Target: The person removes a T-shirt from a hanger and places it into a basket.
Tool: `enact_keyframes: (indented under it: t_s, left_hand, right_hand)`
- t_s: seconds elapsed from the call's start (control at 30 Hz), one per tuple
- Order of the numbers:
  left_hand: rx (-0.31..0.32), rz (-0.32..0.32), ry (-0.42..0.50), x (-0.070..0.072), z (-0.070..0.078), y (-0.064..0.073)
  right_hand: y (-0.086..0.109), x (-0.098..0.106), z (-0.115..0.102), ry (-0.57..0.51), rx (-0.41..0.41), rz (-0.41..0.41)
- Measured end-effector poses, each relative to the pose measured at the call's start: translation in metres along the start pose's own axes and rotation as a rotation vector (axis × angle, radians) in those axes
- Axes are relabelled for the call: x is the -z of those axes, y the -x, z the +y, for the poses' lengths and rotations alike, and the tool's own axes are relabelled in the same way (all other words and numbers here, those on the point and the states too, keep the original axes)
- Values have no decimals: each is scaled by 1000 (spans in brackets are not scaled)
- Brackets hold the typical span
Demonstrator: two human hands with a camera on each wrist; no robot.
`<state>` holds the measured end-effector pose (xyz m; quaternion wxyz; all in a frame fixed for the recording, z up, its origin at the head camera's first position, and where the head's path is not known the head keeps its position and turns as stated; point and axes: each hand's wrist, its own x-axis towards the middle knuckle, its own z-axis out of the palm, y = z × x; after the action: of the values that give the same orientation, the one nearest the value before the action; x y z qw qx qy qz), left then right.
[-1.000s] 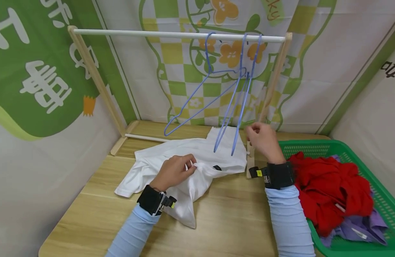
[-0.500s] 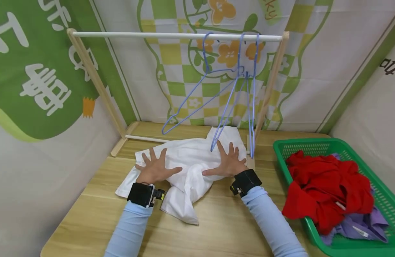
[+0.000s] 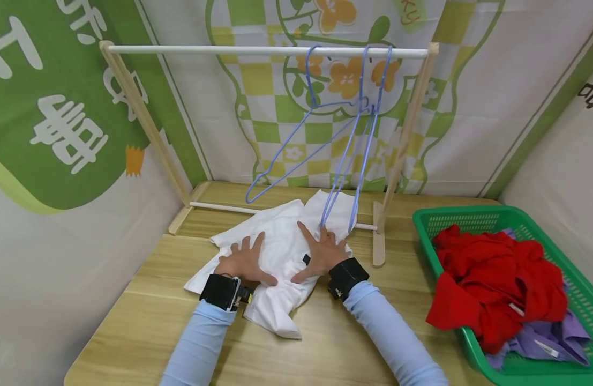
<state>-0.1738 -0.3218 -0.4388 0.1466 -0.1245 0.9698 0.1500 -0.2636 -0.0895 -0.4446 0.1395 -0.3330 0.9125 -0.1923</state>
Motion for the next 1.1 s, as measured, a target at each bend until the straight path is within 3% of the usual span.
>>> enact_keyframes:
  t_s: [0.17,0.3,0.63,0.93,1.1]
  left_hand:
    - [-111,29,-20,0,25,14]
    - [-191,43,-38,-5,35,18]
    - [-303,30,-73,-14,45,13]
    - [-512,111,0,-19,47,13]
    - [-597,188,-1,-23,50,14]
  right_hand:
    - [1,1,-8,44,32,11]
    - [1,-2,-11,41,48,10]
    - [1,-20,-11,25,87,48]
    - [8,-30,-19,44,99,68]
    - [17,-23,-18,33,108,95]
